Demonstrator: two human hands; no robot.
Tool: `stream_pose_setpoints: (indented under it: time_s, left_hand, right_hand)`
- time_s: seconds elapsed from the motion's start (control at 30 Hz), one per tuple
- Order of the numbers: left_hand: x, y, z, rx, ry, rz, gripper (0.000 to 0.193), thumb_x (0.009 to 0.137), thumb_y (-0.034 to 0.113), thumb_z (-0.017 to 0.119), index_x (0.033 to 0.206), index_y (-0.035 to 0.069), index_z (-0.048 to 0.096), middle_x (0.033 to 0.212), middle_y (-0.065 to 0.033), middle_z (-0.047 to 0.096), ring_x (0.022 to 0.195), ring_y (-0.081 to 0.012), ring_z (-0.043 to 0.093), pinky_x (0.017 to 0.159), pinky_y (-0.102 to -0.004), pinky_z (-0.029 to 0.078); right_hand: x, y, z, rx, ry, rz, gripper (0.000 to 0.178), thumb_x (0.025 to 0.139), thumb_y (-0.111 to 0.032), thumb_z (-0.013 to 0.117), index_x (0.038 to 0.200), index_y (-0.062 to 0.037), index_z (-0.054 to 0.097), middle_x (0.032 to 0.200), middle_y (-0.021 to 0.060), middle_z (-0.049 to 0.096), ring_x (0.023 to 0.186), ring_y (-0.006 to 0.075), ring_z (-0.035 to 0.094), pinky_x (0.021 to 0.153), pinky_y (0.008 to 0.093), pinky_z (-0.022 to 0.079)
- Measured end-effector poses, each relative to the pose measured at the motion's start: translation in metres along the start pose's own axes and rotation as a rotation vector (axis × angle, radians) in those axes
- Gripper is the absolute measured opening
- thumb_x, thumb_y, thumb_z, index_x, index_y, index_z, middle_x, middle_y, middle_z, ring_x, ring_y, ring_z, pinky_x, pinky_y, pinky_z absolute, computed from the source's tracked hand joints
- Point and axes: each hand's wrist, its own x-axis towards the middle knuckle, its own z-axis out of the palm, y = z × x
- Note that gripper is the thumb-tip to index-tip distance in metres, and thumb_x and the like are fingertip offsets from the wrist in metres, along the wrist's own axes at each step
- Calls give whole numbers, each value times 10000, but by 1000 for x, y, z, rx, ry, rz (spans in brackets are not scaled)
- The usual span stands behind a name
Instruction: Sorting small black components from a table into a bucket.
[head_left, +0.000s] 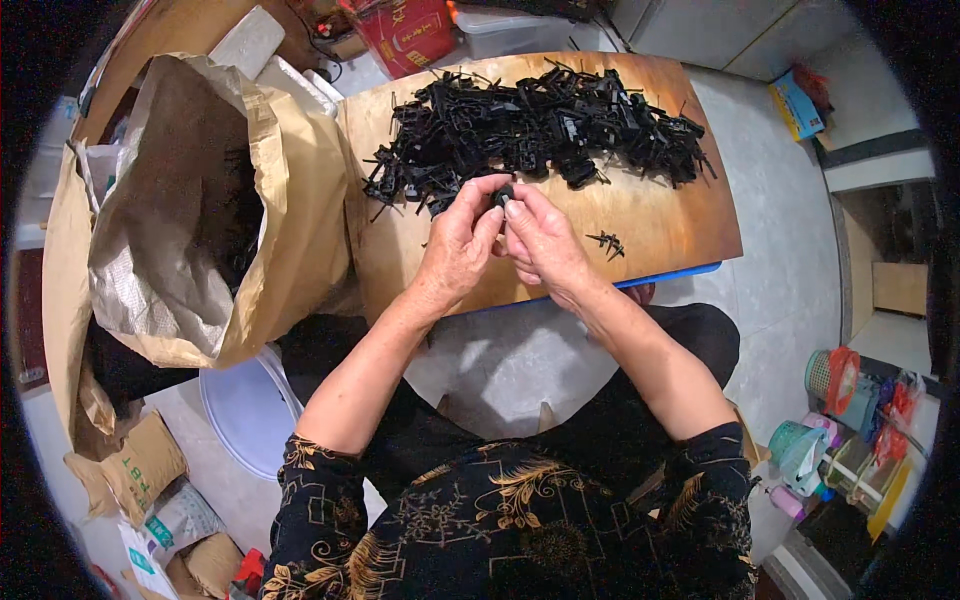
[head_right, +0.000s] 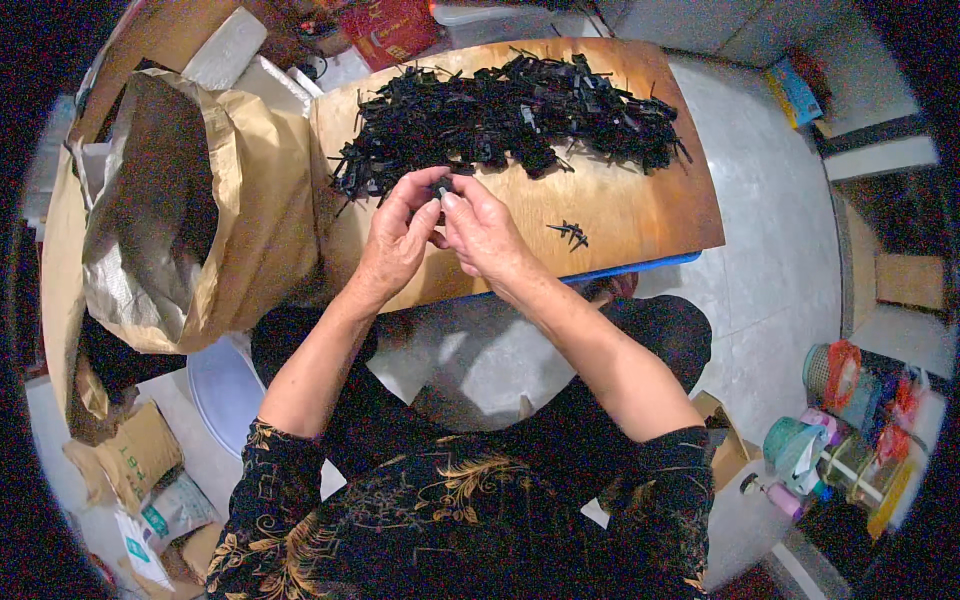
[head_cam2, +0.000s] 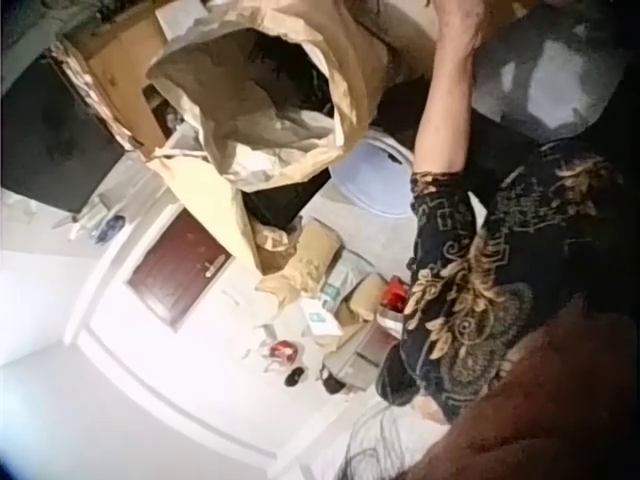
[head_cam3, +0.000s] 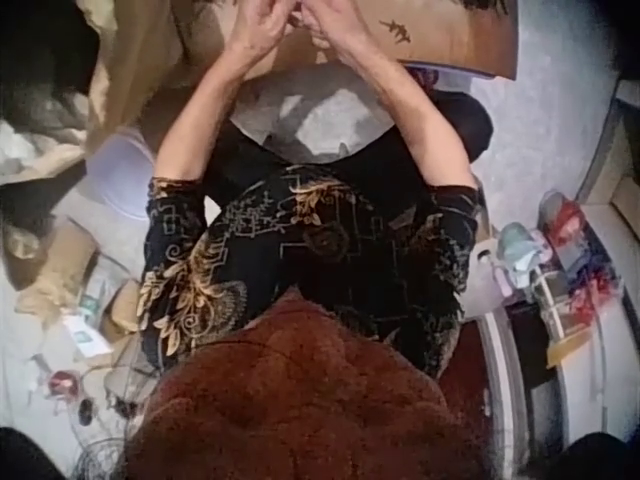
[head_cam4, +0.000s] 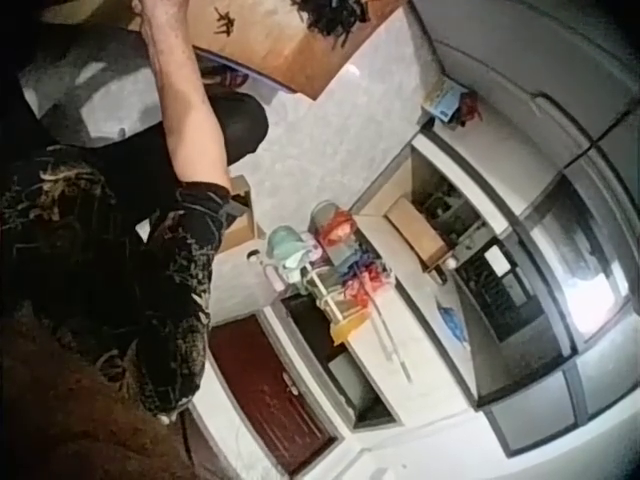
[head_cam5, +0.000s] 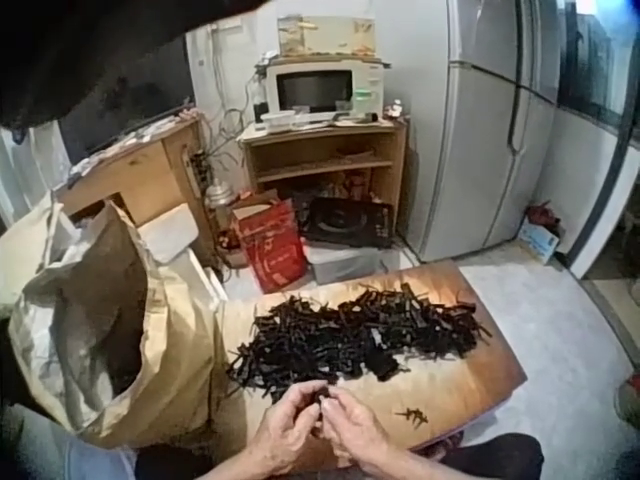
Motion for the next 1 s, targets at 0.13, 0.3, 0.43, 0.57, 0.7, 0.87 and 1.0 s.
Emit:
stream_pose_setpoints:
  time_s: [0.13, 0.3, 0.43, 0.57, 0.7, 0.87, 1.0]
  left_hand:
    - [2, -10, -3, 162, 103, 142, 282, 879, 3, 454, 1156, 43, 482, 822, -55, 579, 680, -83, 545, 593, -246, 500]
    - [1, -14, -7, 228, 100, 154, 285, 871, -10, 457, 1147, 50, 489, 861, -75, 608, 673, -97, 571, 592, -249, 504]
    - [1, -13, -6, 192, 74, 99, 300, 877, -8, 443, 1168, 56, 476, 822, -60, 591, 676, -106, 585, 595, -243, 511]
    - [5, 0, -6, -113, 26, 67, 342, 892, -3, 416, 1221, 84, 441, 842, -58, 572, 746, -115, 593, 625, -236, 516]
    - [2, 19, -13, -323, -42, -29, 397, 912, 56, 441, 1294, 70, 337, 914, -97, 580, 821, -170, 612, 698, -253, 514]
    - [-4, 23, -23, -505, -110, -170, 436, 902, 107, 489, 1300, 70, 316, 960, -115, 569, 857, -209, 623, 703, -249, 518]
    - [-6, 26, -25, -578, -208, -191, 460, 886, 98, 508, 1299, 69, 308, 986, -119, 558, 871, -226, 624, 699, -242, 523]
  right_hand:
    - [7, -3, 6, -83, -22, -20, 310, 953, -290, 401, 1214, -124, 396, 539, -73, 337, 388, 15, 252, 335, 165, 213]
    - [11, 0, 2, -192, -58, 2, 275, 955, -283, 391, 1198, -155, 410, 543, -77, 336, 390, 10, 248, 338, 168, 195]
    - [8, -4, -2, -158, -62, -5, 244, 928, -198, 429, 1135, -85, 493, 693, -45, 479, 554, 30, 422, 437, 181, 339]
    - [20, -30, -23, -469, -214, -147, 292, 896, -297, 523, 1113, -104, 491, 747, -30, 524, 653, 68, 502, 585, 217, 430]
    - [19, -45, -77, -1294, 131, -461, 309, 816, -199, 577, 1104, -116, 503, 840, 101, 610, 766, 240, 605, 684, 335, 479]
    - [24, -25, -99, -1875, 423, -317, 306, 789, -96, 506, 1089, -147, 476, 899, 148, 612, 789, 347, 597, 626, 471, 465]
    - [28, -11, -114, -1941, 458, -342, 281, 792, -88, 503, 1066, -141, 475, 877, 162, 606, 768, 352, 595, 610, 474, 464]
